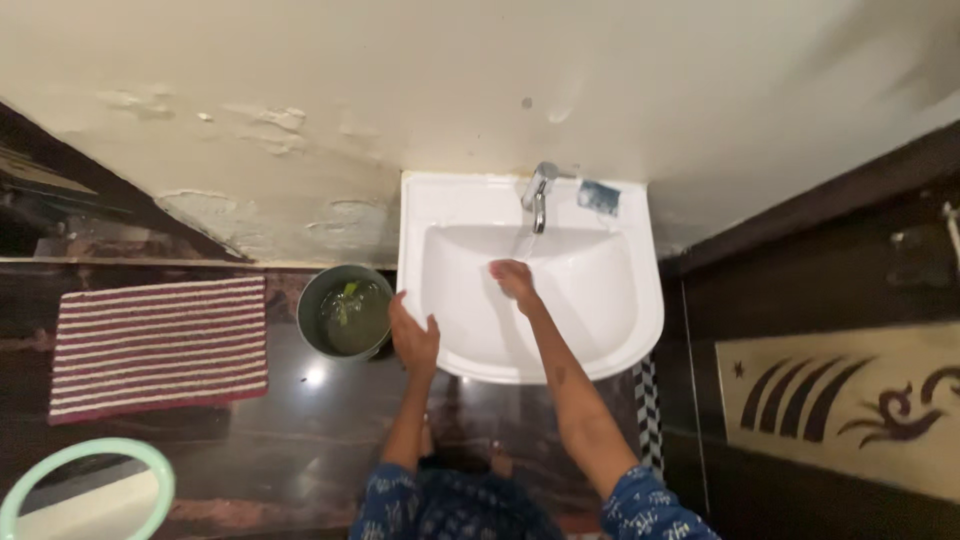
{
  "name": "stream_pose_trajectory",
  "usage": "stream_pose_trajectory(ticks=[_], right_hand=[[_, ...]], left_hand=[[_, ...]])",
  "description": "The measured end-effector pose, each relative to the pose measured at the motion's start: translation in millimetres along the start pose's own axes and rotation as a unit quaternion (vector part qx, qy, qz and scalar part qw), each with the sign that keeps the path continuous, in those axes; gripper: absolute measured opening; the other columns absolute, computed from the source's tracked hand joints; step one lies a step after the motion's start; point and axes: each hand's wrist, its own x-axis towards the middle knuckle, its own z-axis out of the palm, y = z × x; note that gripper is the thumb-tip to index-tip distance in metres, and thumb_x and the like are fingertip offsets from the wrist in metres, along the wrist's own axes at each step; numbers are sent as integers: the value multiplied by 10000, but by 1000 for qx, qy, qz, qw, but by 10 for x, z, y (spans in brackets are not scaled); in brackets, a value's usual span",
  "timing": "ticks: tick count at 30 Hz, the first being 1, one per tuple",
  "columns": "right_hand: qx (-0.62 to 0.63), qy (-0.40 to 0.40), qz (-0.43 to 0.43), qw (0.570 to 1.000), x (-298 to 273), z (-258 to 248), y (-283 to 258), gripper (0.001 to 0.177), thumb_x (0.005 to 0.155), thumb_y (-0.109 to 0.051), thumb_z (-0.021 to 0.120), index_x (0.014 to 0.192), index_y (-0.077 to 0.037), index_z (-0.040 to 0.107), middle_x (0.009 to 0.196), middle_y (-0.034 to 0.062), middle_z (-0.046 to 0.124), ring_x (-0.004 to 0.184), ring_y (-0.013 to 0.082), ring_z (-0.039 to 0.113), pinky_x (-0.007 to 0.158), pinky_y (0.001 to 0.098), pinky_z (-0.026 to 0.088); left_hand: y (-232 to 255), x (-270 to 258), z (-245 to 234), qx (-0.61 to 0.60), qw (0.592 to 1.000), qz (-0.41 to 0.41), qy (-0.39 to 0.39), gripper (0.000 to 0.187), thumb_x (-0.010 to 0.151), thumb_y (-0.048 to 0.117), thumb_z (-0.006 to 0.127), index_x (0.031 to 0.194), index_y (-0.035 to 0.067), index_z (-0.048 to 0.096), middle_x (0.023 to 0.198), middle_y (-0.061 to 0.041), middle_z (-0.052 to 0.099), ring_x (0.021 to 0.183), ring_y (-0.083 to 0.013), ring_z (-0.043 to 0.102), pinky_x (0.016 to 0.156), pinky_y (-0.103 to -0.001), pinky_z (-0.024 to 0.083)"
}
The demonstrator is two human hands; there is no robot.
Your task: The person cleans a bathroom sink by scrubbing the interior and edges with a blue sponge and rinsing it with water from the tap.
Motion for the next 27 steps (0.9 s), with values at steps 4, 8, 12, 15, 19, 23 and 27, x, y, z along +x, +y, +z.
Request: stream_pose_trajectory(ticks=[4, 8, 12, 15, 19, 23, 27], right_hand=[[428, 102, 150, 885, 245, -529, -43, 138, 940, -92, 549, 976, -10, 654, 858, 98, 652, 814, 218, 643, 748, 338, 596], [489, -33, 111, 864, 430, -623, -151, 67, 881, -54, 544, 896, -31, 606, 814, 125, 623, 730, 240, 585, 645, 327, 493], [519, -50, 90, 849, 537, -475, -251, 124, 819, -16, 482, 885, 17, 582, 806, 159, 603, 744, 287, 578, 663, 349, 498], [562, -34, 118, 818, 573, -496, -201, 141, 814, -49, 474, 868, 20, 586, 802, 160, 618, 734, 281, 582, 632, 358, 489], [598, -80, 57, 796, 705, -405, -156, 152, 871, -66, 479, 900, 31, 593, 859, 182, 645, 787, 294, 603, 677, 357, 519], [533, -133, 80, 832, 888, 73, 4, 130, 995, -54, 523, 1007, 15, 634, 950, 163, 681, 910, 293, 654, 832, 372, 551], [277, -169, -77, 943, 932, 930, 142, 359, 1085, -207, 522, 1291, 68, 629, 1315, 198, 652, 1281, 320, 599, 1172, 412, 459]], left_hand=[[10, -284, 139, 3, 997, -42, 64, 793, 778, 27, 756, 1472, -11, 374, 1433, -279, 497, 1330, -476, 505, 1113, -493, 406], [-60, -435, 412, 11, 978, -175, 116, 849, 770, 82, 784, 1495, -18, 354, 1447, -287, 501, 1289, -464, 542, 1071, -490, 446], [-367, -525, 667, 70, 972, -170, 148, 879, 775, 162, 845, 1500, -29, 385, 1433, -299, 518, 1268, -488, 558, 1072, -511, 459], [-482, -587, 714, 33, 980, -110, 164, 875, 804, 169, 815, 1523, -52, 368, 1458, -313, 500, 1288, -487, 556, 1080, -492, 462], [-451, -591, 633, 43, 982, -80, 168, 864, 843, 204, 839, 1514, -44, 354, 1446, -310, 494, 1301, -494, 545, 1098, -504, 456], [-183, -477, 554, 12, 979, -147, 139, 822, 840, 140, 777, 1527, -22, 355, 1471, -310, 490, 1318, -495, 536, 1090, -516, 463], [-78, -390, 479, 21, 968, -228, 101, 810, 823, 124, 766, 1514, 5, 360, 1474, -286, 493, 1311, -491, 526, 1078, -535, 449]])
